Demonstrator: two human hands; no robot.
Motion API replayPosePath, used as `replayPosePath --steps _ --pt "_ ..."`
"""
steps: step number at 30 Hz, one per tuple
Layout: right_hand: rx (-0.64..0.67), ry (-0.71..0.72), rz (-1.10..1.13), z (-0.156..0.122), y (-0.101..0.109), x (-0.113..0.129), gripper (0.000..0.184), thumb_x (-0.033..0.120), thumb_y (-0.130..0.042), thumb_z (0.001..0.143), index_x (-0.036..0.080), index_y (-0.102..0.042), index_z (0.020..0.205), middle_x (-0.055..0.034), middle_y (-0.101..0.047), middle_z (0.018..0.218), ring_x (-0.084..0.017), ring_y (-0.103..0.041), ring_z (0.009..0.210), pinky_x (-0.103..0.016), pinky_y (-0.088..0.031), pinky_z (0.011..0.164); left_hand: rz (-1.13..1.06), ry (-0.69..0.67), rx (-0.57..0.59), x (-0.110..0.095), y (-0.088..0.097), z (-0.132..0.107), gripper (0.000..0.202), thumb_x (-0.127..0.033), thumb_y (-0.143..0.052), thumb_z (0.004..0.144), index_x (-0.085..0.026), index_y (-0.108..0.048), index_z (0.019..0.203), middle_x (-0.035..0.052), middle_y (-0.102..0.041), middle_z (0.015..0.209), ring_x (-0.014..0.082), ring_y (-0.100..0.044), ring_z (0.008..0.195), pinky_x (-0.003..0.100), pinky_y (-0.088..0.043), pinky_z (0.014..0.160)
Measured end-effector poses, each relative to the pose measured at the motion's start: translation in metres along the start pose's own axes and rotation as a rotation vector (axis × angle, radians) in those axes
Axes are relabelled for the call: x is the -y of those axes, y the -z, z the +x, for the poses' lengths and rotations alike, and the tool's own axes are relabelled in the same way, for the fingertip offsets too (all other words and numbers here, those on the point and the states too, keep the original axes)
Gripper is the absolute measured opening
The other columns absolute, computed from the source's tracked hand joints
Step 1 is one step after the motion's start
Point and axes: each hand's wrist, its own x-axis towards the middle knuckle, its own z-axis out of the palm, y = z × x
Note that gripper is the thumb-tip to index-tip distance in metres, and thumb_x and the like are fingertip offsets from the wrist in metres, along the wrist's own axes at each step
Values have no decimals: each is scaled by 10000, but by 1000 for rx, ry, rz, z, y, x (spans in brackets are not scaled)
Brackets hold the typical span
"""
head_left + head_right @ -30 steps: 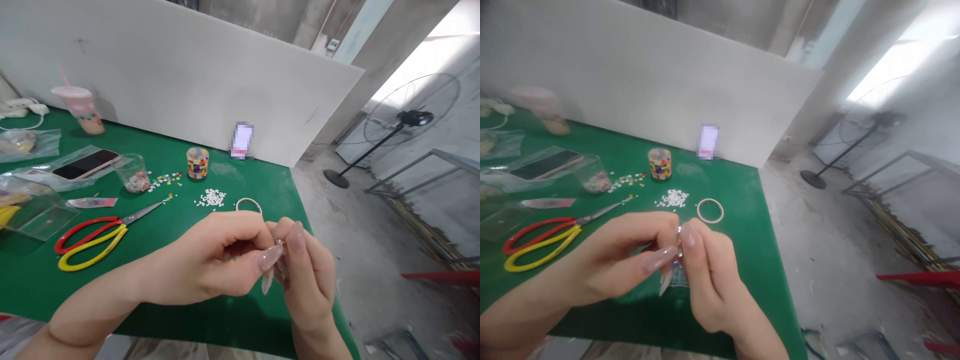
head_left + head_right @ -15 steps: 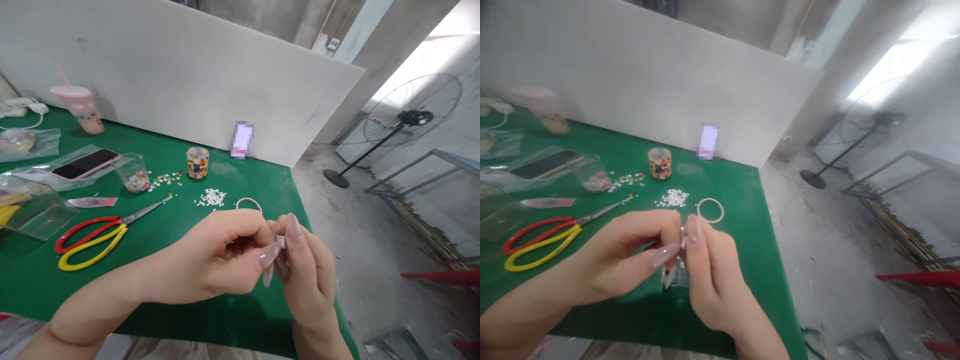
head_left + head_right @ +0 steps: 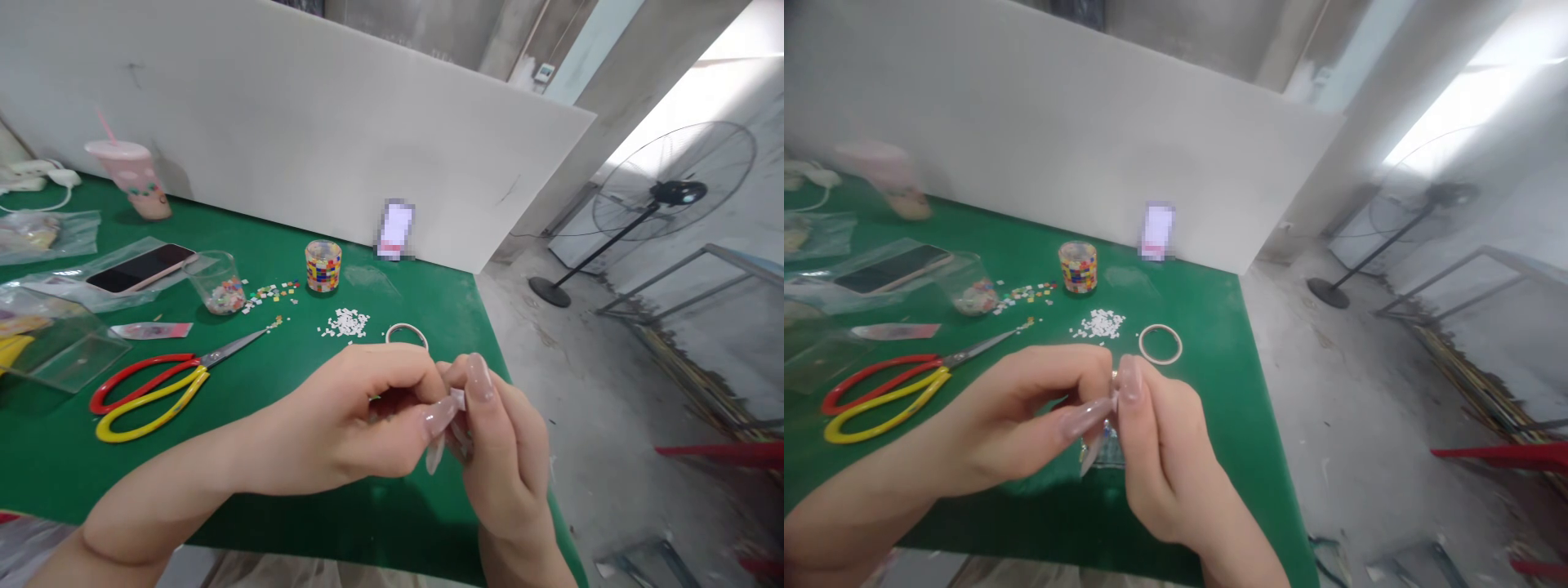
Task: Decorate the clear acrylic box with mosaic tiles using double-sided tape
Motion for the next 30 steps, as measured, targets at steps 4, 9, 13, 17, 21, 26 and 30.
replayPosePath --steps 4,9,13,17,21,26,30 --pt "15 -16 26 0 0 1 380 375 -276 1042 216 -378 712 57 -338 587 -85 -313 487 -249 -277 454 -28 -3 -5 1 0 -1 210 -89 -495 854 -186 -426 681 -42 -485 658 81 -419 584 203 -364 525" --pt "-6 6 10 0 -2 -2 366 370 -292 1039 218 -394 722 55 -350 584 -87 -325 484 -248 -288 455 -26 7 -13 4 0 -1 231 -103 -531 852 -185 -416 670 -45 -453 644 79 -386 578 200 -340 508" --pt "-5 22 -1 -1 -3 -4 362 350 -303 1039 217 -404 718 53 -363 588 -86 -337 485 -239 -292 450 -17 19 -33 4 -2 -2 244 -124 -564 853 -180 -429 657 -49 -433 631 74 -355 562 195 -328 489" --pt "-13 -5 25 0 -4 -3 389 389 -298 1033 218 -400 699 50 -366 579 -94 -332 481 -249 -299 449 -2 21 -42 2 -2 -3 245 -156 -569 869 -180 -445 659 -46 -456 628 73 -370 555 194 -336 487" --pt "-4 -53 119 1 -5 -1 423 413 -287 1032 215 -377 669 53 -360 557 -90 -324 471 -244 -295 442 -1 32 -14 -3 -1 -2 216 -158 -560 858 -178 -459 668 -43 -476 630 74 -391 553 195 -353 497" --pt "18 -50 123 2 -4 1 427 420 -279 1033 212 -374 672 54 -354 559 -85 -317 469 -240 -286 436 -5 18 2 -3 1 -2 194 -113 -532 844 -176 -463 674 -32 -512 650 80 -436 573 197 -378 513" --pt "4 -36 84 1 -3 2 420 422 -282 1031 215 -371 676 53 -347 561 -87 -311 466 -244 -284 433 -15 -25 -17 1 0 -3 197 -49 -525 813 -177 -465 674 -29 -535 663 75 -427 570 187 -377 506"
